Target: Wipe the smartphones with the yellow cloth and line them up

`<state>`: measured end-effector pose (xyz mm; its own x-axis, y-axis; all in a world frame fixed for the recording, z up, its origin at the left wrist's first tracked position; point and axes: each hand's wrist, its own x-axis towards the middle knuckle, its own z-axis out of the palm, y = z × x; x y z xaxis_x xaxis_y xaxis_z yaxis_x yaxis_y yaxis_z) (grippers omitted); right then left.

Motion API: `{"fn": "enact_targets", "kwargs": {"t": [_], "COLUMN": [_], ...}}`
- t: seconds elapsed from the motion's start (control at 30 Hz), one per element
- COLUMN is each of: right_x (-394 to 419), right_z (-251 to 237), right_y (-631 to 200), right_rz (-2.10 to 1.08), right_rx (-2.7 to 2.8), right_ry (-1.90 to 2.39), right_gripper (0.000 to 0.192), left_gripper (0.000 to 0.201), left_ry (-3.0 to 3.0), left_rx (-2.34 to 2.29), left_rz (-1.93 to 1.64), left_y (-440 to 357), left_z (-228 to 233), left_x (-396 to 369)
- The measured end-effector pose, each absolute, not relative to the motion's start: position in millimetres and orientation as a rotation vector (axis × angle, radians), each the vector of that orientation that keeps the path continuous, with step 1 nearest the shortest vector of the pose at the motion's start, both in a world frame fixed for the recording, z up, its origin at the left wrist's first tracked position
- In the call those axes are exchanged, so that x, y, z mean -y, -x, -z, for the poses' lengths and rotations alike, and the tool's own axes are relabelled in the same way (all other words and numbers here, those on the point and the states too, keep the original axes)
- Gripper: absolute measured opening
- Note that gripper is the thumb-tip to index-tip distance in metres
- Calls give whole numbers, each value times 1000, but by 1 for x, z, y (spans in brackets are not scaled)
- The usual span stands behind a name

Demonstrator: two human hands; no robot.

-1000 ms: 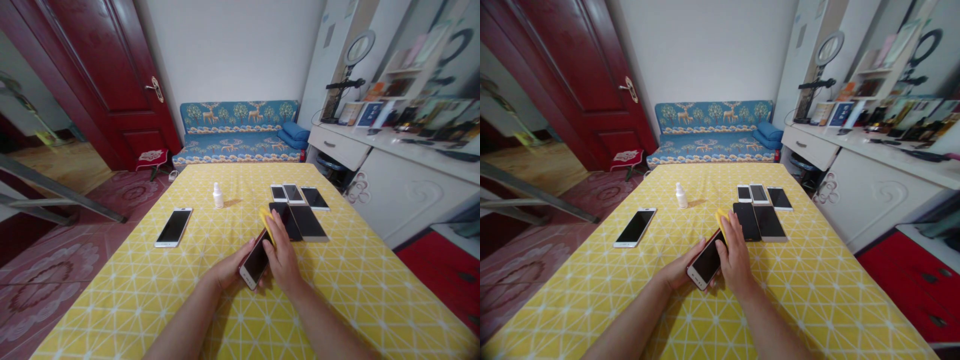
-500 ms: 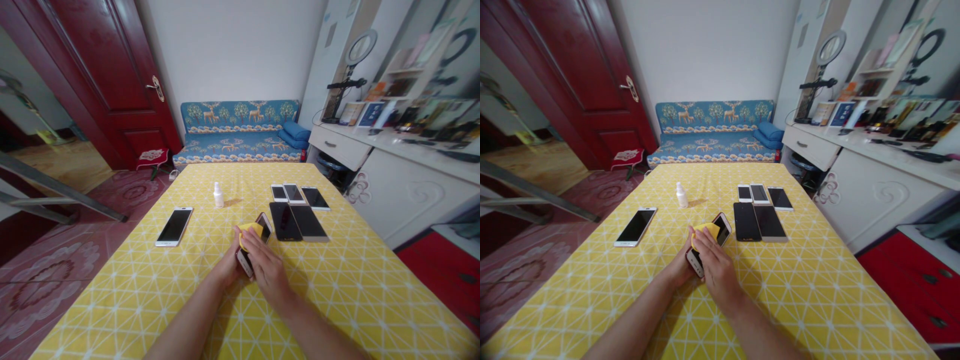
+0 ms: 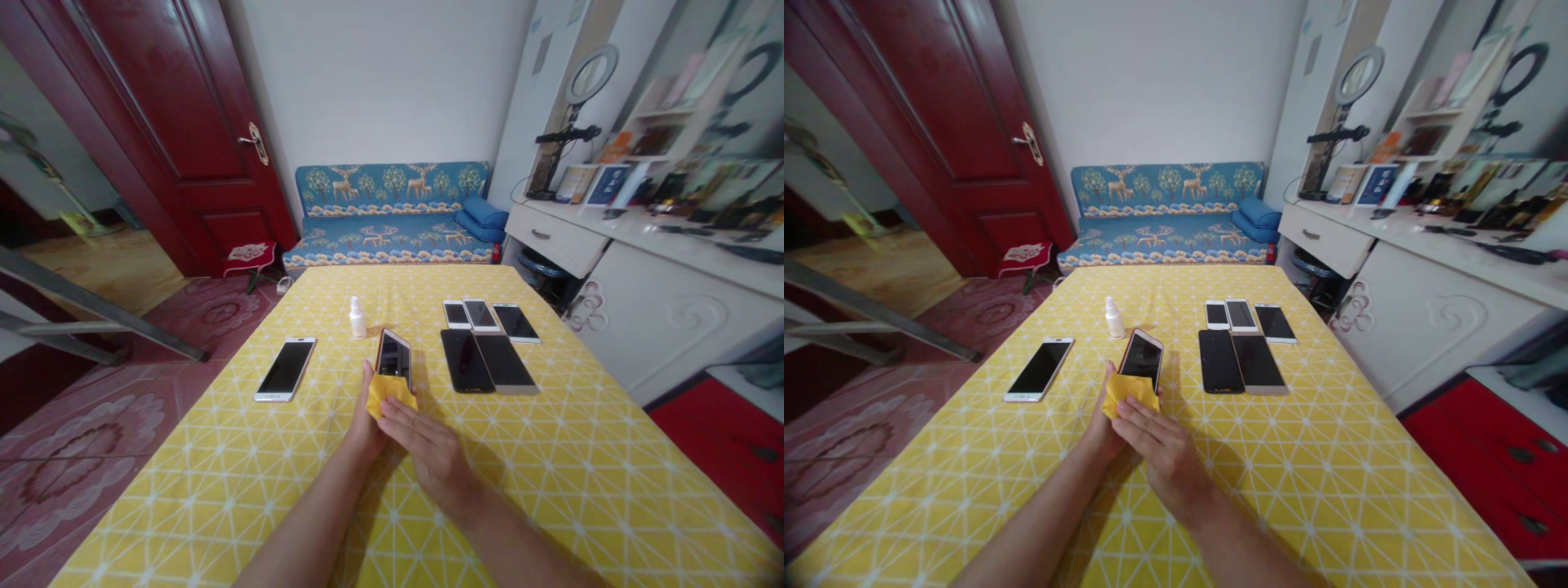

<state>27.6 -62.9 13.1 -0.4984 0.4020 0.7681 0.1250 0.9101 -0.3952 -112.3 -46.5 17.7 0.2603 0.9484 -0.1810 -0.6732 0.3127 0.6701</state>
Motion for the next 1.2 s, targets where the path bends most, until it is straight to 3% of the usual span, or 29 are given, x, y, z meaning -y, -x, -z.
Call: {"fn": "enact_targets", "kwargs": {"t": [0.13, 0.4, 0.7, 1.2], "right_x": [58, 54, 51, 42], "right_z": [-11, -10, -12, -23], "right_y": [-31, -34, -39, -57], "right_rz": [-263, -305, -382, -395], "right_rx": [2043, 1988, 1838, 1489], "right_ry": [482, 614, 722, 835], "right_gripper": [50, 52, 52, 41], "left_gripper": [71, 31, 27, 48], "left_ry": [-458, -292, -509, -726], "left_rx": [-643, -847, -857, -909], "left_rz": [-1247, -1491, -1377, -1031], "left_y": [107, 105, 108, 111], "left_z": [-34, -35, -33, -35], "left_x": [47, 43, 45, 49]}}
